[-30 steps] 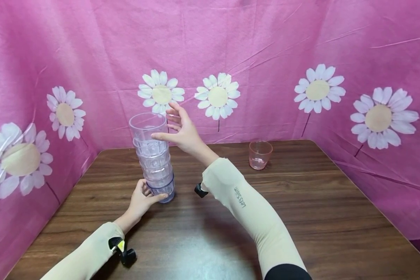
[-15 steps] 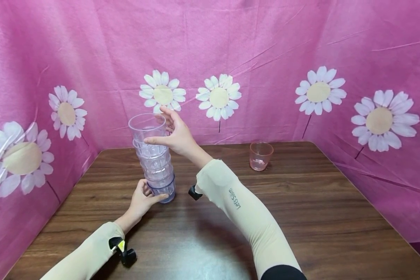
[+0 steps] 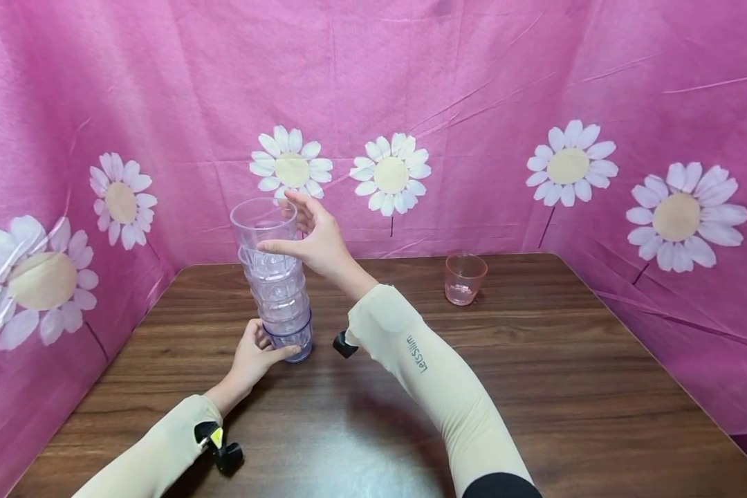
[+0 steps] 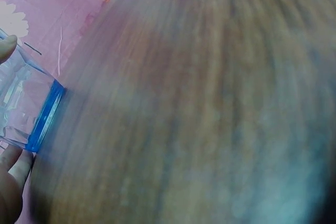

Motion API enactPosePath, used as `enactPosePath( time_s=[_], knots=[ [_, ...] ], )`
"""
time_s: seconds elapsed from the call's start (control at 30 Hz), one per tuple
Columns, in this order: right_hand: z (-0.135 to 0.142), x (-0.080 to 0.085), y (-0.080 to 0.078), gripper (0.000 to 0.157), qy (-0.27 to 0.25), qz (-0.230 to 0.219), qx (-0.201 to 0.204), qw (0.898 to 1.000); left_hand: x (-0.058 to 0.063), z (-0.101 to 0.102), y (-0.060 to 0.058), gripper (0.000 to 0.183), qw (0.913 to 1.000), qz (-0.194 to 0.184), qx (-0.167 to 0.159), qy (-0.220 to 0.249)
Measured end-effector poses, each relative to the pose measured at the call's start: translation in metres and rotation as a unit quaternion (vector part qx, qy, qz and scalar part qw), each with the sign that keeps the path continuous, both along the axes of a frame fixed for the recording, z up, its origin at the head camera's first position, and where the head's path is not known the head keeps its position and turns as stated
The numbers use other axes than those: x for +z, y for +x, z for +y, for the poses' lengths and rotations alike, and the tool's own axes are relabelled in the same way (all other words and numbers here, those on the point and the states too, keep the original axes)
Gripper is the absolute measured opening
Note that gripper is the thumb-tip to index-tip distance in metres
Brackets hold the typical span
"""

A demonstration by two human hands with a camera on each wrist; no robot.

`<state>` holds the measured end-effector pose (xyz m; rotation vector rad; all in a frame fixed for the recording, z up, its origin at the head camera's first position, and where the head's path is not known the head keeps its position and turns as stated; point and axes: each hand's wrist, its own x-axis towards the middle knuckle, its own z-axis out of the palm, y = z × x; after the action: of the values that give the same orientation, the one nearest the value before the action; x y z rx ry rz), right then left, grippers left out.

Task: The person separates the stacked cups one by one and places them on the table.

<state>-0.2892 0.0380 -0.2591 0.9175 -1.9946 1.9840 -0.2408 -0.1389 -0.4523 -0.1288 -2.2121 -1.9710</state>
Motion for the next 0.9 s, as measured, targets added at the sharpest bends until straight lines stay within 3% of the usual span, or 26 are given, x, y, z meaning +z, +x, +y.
enactPosePath(
  time_s=[0.4,0.9],
  knots=[
    [0.002,0.010,0.003,0.083,-0.051,-0.002,0.000,0.999,-0.002,0.000,-0.002,0.064,0.9999,-0.002,0.001,0.010],
    [0.014,0.024,0.007,0.082,-0.120,0.037,-0.012,0.992,-0.002,0.000,-0.002,0.064,1.0000,-0.007,0.001,0.006]
  ],
)
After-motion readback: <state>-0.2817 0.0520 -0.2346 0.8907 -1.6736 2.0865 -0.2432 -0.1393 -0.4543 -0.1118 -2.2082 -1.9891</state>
